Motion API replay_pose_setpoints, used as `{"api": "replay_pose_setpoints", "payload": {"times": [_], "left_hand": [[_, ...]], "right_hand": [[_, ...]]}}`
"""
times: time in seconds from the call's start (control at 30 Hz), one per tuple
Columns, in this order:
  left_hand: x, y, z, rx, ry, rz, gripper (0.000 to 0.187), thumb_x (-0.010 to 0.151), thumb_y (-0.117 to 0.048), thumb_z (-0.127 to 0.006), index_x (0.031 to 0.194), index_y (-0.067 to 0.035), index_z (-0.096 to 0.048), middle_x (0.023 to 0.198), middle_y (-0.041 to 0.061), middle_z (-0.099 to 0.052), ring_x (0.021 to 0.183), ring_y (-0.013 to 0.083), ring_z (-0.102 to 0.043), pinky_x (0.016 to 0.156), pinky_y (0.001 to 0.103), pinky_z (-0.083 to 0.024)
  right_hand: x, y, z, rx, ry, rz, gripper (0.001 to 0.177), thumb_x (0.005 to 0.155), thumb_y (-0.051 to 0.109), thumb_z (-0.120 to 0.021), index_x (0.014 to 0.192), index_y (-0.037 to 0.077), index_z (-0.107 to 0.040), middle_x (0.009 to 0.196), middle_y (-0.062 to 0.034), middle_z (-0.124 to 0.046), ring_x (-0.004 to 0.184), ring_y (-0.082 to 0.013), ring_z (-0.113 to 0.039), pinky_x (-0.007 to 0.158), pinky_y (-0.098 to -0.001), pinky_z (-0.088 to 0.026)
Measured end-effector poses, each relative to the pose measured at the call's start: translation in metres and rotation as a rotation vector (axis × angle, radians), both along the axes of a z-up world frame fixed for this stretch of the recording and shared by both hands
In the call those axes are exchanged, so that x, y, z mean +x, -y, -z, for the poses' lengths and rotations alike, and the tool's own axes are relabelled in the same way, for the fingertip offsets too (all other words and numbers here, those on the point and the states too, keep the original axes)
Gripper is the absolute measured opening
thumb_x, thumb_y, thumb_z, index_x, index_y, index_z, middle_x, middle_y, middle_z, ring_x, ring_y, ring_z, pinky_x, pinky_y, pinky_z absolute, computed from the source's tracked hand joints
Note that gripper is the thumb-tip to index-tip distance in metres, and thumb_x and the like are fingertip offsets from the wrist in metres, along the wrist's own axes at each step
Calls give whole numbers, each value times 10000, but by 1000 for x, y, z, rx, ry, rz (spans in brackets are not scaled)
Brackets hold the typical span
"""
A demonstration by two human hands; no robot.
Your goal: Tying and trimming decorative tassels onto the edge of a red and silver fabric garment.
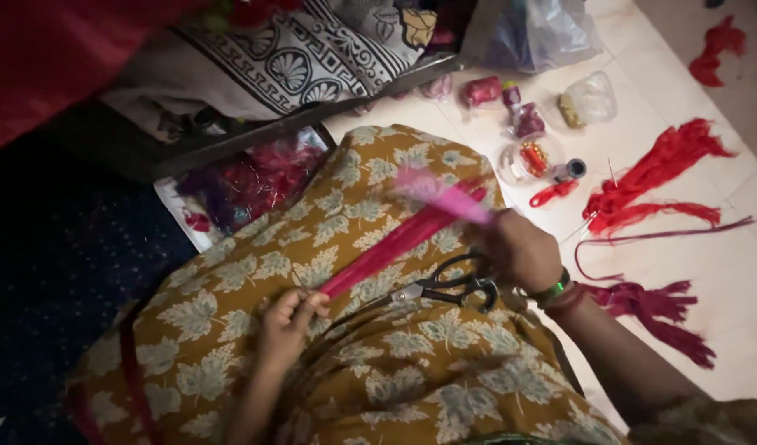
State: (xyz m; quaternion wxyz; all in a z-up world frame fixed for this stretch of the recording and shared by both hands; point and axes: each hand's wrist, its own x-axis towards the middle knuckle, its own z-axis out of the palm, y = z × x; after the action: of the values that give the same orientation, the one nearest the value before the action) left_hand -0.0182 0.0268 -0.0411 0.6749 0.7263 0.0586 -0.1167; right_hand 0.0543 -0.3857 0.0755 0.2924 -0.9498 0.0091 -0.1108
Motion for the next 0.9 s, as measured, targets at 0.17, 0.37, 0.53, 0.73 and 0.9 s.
{"api": "replay_pose_setpoints", "payload": {"times": [0.17, 0.37, 0.53, 0.73, 0.9], "left_hand": [[2, 5, -12, -90, -22, -3, 194, 1008, -189, -605, 1022, -39, -728, 839, 8, -738, 803, 88, -690, 767, 255, -547], [0, 4, -11, -36, 9, -14, 202, 1017, -191, -619, 1011, -34, -747, 822, 21, -731, 765, 92, -675, 746, 252, -532], [-10, -14, -3, -41, -46, -80, 228, 1016, -237, -635, 1002, -32, -735, 837, 29, -745, 782, 89, -663, 754, 253, -531], [22, -46, -169, 324, 154, -400, 210, 1011, -260, -643, 1080, -112, -775, 931, 36, -682, 773, 120, -616, 728, 265, -494], [41, -40, -278, 877, 831, -347, 109, 927, -132, -696, 995, -128, -782, 1139, 101, -695, 1113, 285, -607, 1012, 428, -443]], "right_hand": [[-1, 20, 23, -311, -75, -45, 253, 960, 296, -700, 1097, 92, -640, 935, -130, -677, 731, -354, -670, 597, -464, -523], [-12, 24, 43, -249, 21, -139, 281, 954, 246, -668, 1194, 103, -635, 937, -112, -701, 732, -276, -682, 604, -406, -532], [14, 45, 30, 342, -325, 305, 261, 1047, 246, -594, 1255, 89, -579, 868, -91, -679, 671, -202, -619, 545, -349, -492], [14, 45, -5, 488, -509, 46, 340, 1001, 219, -592, 1304, 65, -582, 876, -79, -727, 714, -168, -664, 631, -323, -551], [31, -61, -96, -119, -57, -870, 350, 828, 222, -763, 1154, 96, -734, 1003, -89, -768, 895, -243, -701, 765, -347, -586]]}}
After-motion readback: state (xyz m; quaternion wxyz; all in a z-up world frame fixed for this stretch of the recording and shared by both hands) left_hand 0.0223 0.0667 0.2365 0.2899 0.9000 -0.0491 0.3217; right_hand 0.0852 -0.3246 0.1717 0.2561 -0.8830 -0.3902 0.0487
